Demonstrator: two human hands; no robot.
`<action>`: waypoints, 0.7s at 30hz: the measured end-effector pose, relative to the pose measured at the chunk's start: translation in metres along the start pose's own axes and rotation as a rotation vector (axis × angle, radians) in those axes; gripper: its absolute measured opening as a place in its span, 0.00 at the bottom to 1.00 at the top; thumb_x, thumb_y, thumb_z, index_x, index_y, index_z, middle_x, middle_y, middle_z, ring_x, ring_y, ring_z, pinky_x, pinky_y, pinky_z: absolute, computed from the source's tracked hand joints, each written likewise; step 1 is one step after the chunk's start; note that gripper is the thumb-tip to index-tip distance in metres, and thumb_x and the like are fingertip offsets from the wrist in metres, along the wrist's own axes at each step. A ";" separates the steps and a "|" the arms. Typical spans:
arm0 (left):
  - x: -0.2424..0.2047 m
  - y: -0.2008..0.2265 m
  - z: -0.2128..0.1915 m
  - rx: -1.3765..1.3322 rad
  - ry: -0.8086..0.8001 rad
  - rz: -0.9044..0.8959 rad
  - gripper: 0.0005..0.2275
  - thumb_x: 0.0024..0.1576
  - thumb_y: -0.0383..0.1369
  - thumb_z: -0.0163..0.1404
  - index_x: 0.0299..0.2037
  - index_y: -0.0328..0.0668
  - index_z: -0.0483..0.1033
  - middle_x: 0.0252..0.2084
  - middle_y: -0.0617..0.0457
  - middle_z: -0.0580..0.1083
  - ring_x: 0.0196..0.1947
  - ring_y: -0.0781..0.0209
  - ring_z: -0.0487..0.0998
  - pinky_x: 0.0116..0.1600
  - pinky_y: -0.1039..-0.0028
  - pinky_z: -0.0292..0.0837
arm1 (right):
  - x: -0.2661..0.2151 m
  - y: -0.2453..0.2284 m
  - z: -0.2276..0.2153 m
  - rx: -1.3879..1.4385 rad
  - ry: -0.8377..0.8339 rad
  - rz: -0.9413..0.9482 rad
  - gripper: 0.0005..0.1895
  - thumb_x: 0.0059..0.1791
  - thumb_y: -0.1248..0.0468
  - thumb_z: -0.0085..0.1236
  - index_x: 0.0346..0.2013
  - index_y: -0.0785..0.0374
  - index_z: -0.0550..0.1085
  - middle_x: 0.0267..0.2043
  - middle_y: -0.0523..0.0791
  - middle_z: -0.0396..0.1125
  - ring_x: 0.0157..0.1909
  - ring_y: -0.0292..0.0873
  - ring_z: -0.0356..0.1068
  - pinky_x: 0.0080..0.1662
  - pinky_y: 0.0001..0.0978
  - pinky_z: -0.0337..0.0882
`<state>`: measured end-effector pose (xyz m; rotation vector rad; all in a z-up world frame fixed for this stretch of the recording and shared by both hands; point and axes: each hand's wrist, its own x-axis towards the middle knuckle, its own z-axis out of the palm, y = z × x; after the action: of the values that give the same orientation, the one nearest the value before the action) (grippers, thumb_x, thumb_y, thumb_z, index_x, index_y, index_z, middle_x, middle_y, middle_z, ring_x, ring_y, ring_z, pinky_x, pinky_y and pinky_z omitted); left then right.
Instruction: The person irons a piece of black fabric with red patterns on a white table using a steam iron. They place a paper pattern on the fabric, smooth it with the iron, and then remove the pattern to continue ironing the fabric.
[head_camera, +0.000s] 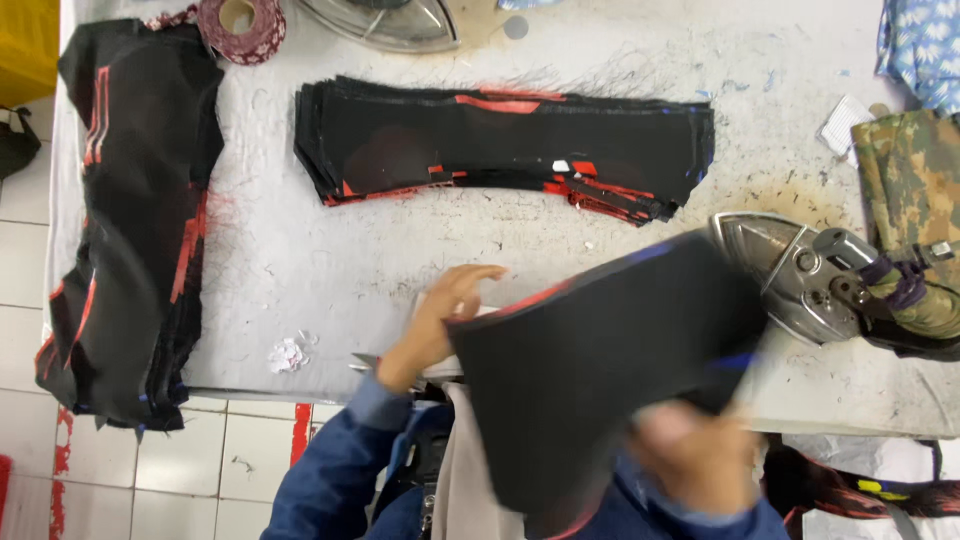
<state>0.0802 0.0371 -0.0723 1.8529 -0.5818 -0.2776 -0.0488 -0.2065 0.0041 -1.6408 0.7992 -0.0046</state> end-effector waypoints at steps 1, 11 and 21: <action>-0.005 -0.022 0.014 0.002 0.002 0.007 0.18 0.62 0.43 0.27 0.52 0.47 0.68 0.53 0.53 0.70 0.54 0.56 0.69 0.59 0.66 0.60 | 0.005 -0.027 0.004 0.002 0.001 -0.007 0.30 0.35 0.68 0.48 0.54 0.62 0.67 0.56 0.43 0.64 0.57 0.39 0.63 0.64 0.32 0.57; -0.014 0.015 -0.001 -0.144 0.058 -0.140 0.21 0.59 0.46 0.26 0.49 0.41 0.65 0.48 0.48 0.67 0.49 0.54 0.65 0.55 0.64 0.59 | 0.016 0.011 -0.013 0.143 0.028 0.029 0.12 0.38 0.71 0.53 0.35 0.62 0.72 0.32 0.45 0.68 0.33 0.39 0.65 0.40 0.31 0.65; 0.025 0.105 -0.044 -0.664 -0.634 0.087 0.15 0.42 0.42 0.59 0.28 0.38 0.73 0.32 0.53 0.74 0.34 0.65 0.74 0.43 0.75 0.72 | -0.004 0.047 -0.024 0.228 0.421 0.437 0.23 0.24 0.85 0.56 0.34 0.80 0.74 0.28 0.63 0.68 0.31 0.56 0.69 0.35 0.41 0.69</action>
<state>0.0952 0.0325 0.0430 1.0741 -0.8674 -0.9003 -0.0847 -0.2258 -0.0295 -1.2367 1.4154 -0.1316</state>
